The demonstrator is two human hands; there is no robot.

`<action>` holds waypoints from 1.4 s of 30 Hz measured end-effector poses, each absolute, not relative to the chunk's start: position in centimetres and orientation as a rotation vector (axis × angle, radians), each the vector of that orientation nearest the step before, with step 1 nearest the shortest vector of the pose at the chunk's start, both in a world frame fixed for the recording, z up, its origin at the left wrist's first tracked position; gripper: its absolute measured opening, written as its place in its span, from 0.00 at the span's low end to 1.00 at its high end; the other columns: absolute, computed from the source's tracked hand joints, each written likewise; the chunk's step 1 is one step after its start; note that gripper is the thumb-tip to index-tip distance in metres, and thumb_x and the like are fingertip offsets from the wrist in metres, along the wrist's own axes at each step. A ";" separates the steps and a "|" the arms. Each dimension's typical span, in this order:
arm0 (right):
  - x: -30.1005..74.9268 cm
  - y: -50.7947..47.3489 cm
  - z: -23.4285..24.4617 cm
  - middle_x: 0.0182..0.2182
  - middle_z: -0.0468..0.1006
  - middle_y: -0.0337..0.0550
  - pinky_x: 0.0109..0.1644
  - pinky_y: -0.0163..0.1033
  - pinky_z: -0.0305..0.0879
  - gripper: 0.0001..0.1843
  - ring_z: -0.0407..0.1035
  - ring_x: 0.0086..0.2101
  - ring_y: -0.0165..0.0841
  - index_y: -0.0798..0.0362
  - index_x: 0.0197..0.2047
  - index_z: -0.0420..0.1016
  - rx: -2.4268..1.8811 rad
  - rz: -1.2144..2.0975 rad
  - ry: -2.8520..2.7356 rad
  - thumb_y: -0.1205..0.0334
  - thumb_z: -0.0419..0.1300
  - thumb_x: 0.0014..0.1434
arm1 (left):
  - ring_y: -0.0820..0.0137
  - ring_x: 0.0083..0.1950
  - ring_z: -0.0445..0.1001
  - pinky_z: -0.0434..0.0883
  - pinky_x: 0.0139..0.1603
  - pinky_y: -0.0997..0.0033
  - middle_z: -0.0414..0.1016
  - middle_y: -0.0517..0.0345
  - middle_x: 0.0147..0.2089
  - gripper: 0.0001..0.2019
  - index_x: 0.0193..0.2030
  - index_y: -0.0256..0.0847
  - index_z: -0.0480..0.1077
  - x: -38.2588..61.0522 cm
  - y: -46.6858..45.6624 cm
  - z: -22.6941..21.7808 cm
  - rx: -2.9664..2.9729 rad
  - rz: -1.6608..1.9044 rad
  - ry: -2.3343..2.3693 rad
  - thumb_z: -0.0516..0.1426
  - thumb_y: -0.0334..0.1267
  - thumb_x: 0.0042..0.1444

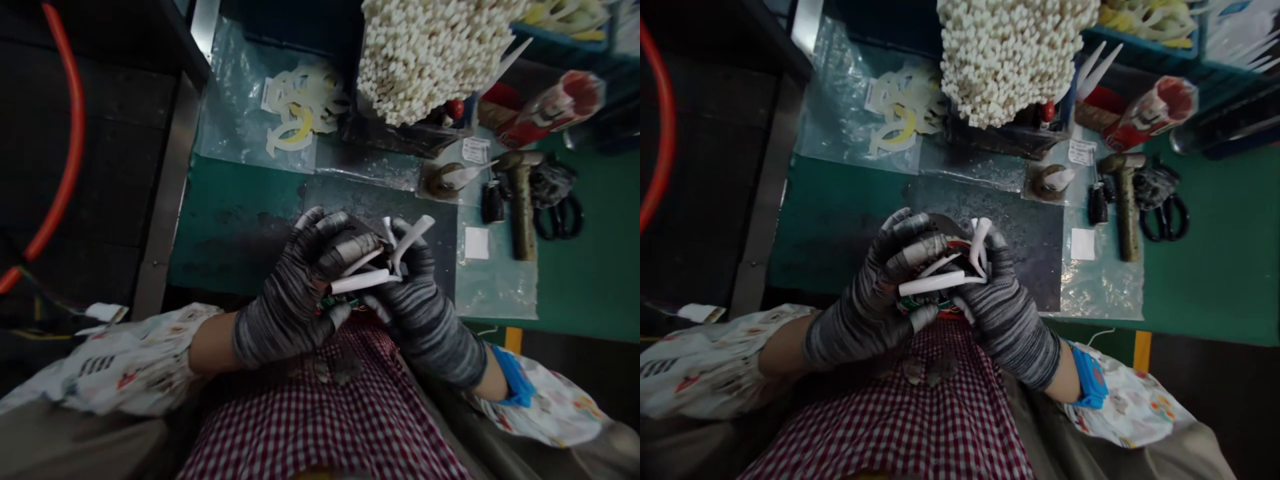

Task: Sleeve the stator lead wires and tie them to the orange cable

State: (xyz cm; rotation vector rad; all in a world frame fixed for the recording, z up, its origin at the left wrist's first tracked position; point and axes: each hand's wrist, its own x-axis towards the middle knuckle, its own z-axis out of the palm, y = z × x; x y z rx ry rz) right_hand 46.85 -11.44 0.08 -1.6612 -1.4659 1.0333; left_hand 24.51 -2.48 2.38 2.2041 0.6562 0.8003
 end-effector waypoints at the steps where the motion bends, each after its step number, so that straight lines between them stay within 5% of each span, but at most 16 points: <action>1: 46.5 -10.7 0.4 0.75 0.70 0.48 0.67 0.61 0.81 0.49 0.77 0.66 0.50 0.29 0.84 0.45 -1.632 1.019 -1.442 0.56 0.68 0.71 | 0.50 0.85 0.58 0.51 0.90 0.37 0.68 0.49 0.78 0.37 0.81 0.49 0.56 24.4 -2.1 2.4 2.184 0.782 0.664 0.62 0.37 0.69; 5: 46.0 -6.1 1.7 0.70 0.76 0.48 0.68 0.57 0.80 0.36 0.78 0.64 0.48 0.38 0.74 0.68 -1.439 1.057 -1.555 0.60 0.72 0.66 | 0.47 0.82 0.63 0.64 0.84 0.37 0.65 0.42 0.79 0.42 0.82 0.48 0.56 23.2 0.5 1.3 2.106 0.751 0.659 0.68 0.38 0.66; 11: 45.0 -1.2 1.4 0.56 0.86 0.49 0.54 0.46 0.87 0.28 0.85 0.51 0.41 0.48 0.69 0.72 -1.402 1.293 -1.373 0.59 0.70 0.68 | 0.40 0.69 0.78 0.82 0.65 0.33 0.72 0.36 0.72 0.47 0.82 0.44 0.53 21.5 3.1 -0.1 2.298 0.854 0.892 0.67 0.58 0.65; 13: 45.2 -1.0 1.2 0.55 0.87 0.49 0.53 0.45 0.87 0.24 0.85 0.50 0.40 0.49 0.67 0.73 -1.375 1.228 -1.406 0.58 0.67 0.71 | 0.39 0.64 0.80 0.83 0.61 0.31 0.78 0.37 0.68 0.39 0.78 0.44 0.61 21.6 2.2 0.7 2.546 0.936 1.024 0.65 0.56 0.66; 15: 46.1 -1.1 1.4 0.53 0.87 0.47 0.59 0.47 0.84 0.17 0.84 0.53 0.39 0.49 0.62 0.78 -1.303 1.172 -1.533 0.56 0.64 0.72 | 0.47 0.52 0.85 0.86 0.50 0.39 0.86 0.45 0.56 0.19 0.65 0.45 0.74 22.2 1.0 1.9 2.820 0.843 0.938 0.61 0.43 0.71; 17: 47.9 -0.9 2.0 0.50 0.87 0.44 0.66 0.50 0.79 0.11 0.81 0.57 0.40 0.47 0.54 0.83 -1.182 1.038 -1.812 0.54 0.64 0.73 | 0.53 0.43 0.86 0.85 0.44 0.46 0.88 0.50 0.46 0.10 0.51 0.43 0.80 23.1 -0.2 3.1 3.003 0.723 0.829 0.57 0.31 0.70; 20: 51.7 0.9 2.9 0.49 0.86 0.44 0.68 0.51 0.76 0.09 0.79 0.58 0.41 0.47 0.50 0.85 -1.297 0.462 -1.970 0.56 0.63 0.73 | 0.53 0.43 0.86 0.84 0.47 0.47 0.89 0.46 0.43 0.11 0.42 0.39 0.82 24.3 -1.4 3.7 3.095 0.662 0.830 0.57 0.31 0.69; 23: 55.3 4.0 3.2 0.60 0.81 0.53 0.75 0.65 0.67 0.10 0.72 0.64 0.51 0.50 0.50 0.83 -1.572 -0.018 -1.701 0.58 0.70 0.67 | 0.52 0.43 0.87 0.82 0.44 0.51 0.89 0.43 0.43 0.09 0.42 0.38 0.84 24.6 -2.9 3.0 3.178 0.654 0.914 0.59 0.33 0.67; 27: 57.2 7.3 3.0 0.67 0.78 0.53 0.80 0.71 0.52 0.13 0.63 0.71 0.57 0.48 0.47 0.84 -1.757 -0.180 -1.667 0.58 0.77 0.61 | 0.54 0.50 0.87 0.81 0.49 0.56 0.89 0.42 0.51 0.19 0.53 0.37 0.84 23.4 -4.9 2.2 3.254 0.739 0.999 0.55 0.23 0.63; 31: 56.5 7.2 3.4 0.62 0.82 0.53 0.78 0.65 0.58 0.06 0.68 0.69 0.53 0.51 0.41 0.82 -1.664 -0.100 -1.620 0.59 0.73 0.65 | 0.60 0.52 0.86 0.80 0.51 0.62 0.89 0.46 0.54 0.19 0.56 0.38 0.83 21.6 -3.8 3.0 3.274 0.657 0.798 0.54 0.23 0.67; 36: 53.8 1.9 6.0 0.46 0.87 0.44 0.58 0.54 0.83 0.01 0.84 0.48 0.41 0.45 0.44 0.79 -1.363 0.100 -1.529 0.61 0.67 0.70 | 0.63 0.52 0.84 0.77 0.60 0.59 0.89 0.57 0.51 0.17 0.55 0.46 0.81 20.9 -1.8 1.3 3.047 0.823 0.702 0.58 0.25 0.67; 40: 51.1 -4.0 9.3 0.37 0.87 0.36 0.33 0.44 0.83 0.06 0.83 0.33 0.37 0.41 0.43 0.80 -1.170 0.396 -1.230 0.63 0.71 0.69 | 0.61 0.64 0.80 0.55 0.84 0.47 0.87 0.55 0.57 0.18 0.59 0.45 0.76 22.3 -3.5 -1.0 2.874 1.002 0.990 0.55 0.26 0.67; 42: 49.8 -6.1 9.8 0.35 0.88 0.35 0.25 0.44 0.80 0.06 0.82 0.27 0.37 0.39 0.43 0.79 -1.236 0.578 -1.228 0.61 0.71 0.69 | 0.59 0.67 0.78 0.47 0.86 0.43 0.86 0.54 0.58 0.14 0.58 0.46 0.74 23.3 -4.0 -1.4 2.830 1.079 1.125 0.58 0.31 0.68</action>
